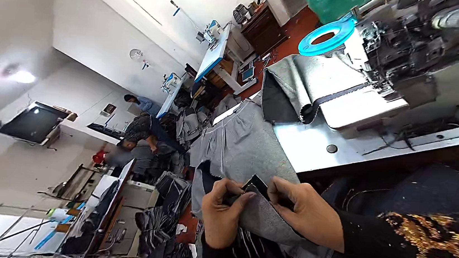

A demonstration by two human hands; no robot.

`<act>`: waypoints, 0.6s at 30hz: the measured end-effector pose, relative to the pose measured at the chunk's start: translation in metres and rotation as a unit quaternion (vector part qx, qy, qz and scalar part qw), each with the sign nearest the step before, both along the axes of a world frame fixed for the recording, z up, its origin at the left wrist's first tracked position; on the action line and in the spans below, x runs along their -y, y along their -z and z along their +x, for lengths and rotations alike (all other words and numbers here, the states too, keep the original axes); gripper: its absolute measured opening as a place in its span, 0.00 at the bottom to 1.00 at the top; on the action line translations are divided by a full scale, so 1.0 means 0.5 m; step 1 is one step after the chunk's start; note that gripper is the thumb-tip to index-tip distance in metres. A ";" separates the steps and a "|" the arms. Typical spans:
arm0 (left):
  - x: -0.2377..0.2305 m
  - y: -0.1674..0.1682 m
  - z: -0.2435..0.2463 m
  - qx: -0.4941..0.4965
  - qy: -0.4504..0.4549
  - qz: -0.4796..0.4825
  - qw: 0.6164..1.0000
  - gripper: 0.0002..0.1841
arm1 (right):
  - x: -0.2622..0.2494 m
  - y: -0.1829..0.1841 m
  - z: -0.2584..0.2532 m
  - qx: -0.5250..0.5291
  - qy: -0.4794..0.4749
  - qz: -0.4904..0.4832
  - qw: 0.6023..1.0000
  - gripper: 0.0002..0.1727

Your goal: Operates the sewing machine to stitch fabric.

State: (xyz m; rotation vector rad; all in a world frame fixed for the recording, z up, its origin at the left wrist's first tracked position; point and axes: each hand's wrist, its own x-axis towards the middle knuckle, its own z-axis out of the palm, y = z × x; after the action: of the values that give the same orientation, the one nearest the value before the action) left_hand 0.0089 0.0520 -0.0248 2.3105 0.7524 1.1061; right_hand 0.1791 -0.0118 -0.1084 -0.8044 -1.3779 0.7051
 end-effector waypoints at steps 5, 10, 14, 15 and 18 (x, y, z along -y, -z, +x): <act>-0.011 0.014 0.077 0.101 0.028 -0.004 0.994 0.10 | 0.016 0.004 0.044 -0.004 0.017 0.020 1.000 0.08; -0.023 -0.072 0.133 0.112 0.061 0.128 0.984 0.08 | 0.077 0.035 0.078 0.083 -0.105 0.014 0.991 0.25; -0.015 -0.145 0.180 0.106 0.156 0.169 0.967 0.06 | 0.054 0.104 0.119 0.168 -0.148 -0.032 0.974 0.15; -0.022 -0.155 0.192 0.108 0.166 0.172 0.965 0.05 | 0.055 0.111 0.142 0.177 -0.102 0.004 0.979 0.15; -0.074 -0.147 0.230 0.083 0.152 0.153 0.973 0.07 | 0.085 0.138 0.207 0.203 0.127 0.141 0.961 0.21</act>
State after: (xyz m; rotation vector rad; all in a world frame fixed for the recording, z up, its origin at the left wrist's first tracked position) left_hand 0.1241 0.0891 0.0486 2.4342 0.1625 1.3217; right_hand 0.2826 -0.0543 -0.1772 -0.9060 -1.6579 0.1370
